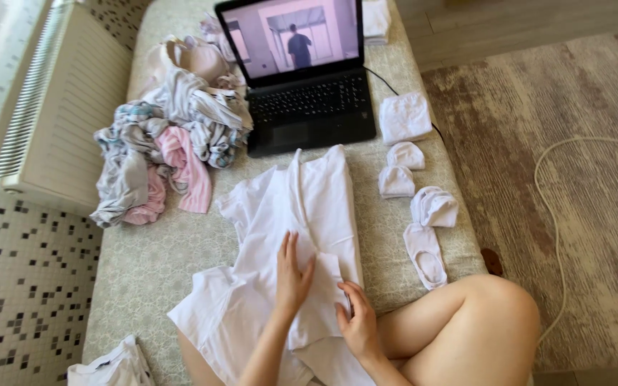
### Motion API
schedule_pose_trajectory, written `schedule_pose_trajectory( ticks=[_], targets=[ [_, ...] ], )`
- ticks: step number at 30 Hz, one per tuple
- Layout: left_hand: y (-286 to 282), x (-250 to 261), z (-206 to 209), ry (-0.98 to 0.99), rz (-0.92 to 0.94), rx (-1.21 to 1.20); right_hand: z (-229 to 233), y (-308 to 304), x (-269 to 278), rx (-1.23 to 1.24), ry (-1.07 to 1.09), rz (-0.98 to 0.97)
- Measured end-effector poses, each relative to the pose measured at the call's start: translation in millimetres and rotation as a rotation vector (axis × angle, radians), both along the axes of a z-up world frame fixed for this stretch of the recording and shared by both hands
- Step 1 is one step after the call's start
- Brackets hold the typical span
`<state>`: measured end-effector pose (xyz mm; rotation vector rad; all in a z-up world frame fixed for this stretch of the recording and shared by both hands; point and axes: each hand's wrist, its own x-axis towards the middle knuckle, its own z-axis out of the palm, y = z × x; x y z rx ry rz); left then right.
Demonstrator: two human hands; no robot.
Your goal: Folding white t-shirts and socks on a bed while watching a video on a laptop.
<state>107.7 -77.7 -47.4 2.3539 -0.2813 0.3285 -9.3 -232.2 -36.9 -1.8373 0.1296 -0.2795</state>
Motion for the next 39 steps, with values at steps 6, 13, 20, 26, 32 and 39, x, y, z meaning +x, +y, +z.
schedule_pose_trajectory(
  ticks=[6,13,20,26,32,39],
  targets=[
    [15,-82,-5,0.204,0.094,-0.232,-4,-4,-1,0.058,0.247,0.018],
    [12,-111,41,0.396,0.045,0.126,-29,-6,-1,-0.18,-0.084,0.064],
    [20,-148,38,0.454,-0.02,0.269,-56,-9,0,-0.267,-0.178,0.058],
    [26,-159,4,0.096,0.062,0.27,-40,-14,-6,-0.179,-0.095,0.056],
    [32,-168,34,0.183,0.085,0.137,-49,-18,-5,-0.174,-0.24,0.085],
    [38,-174,37,0.172,0.088,-0.003,-47,-16,-4,-0.202,-0.059,0.034]
  ],
)
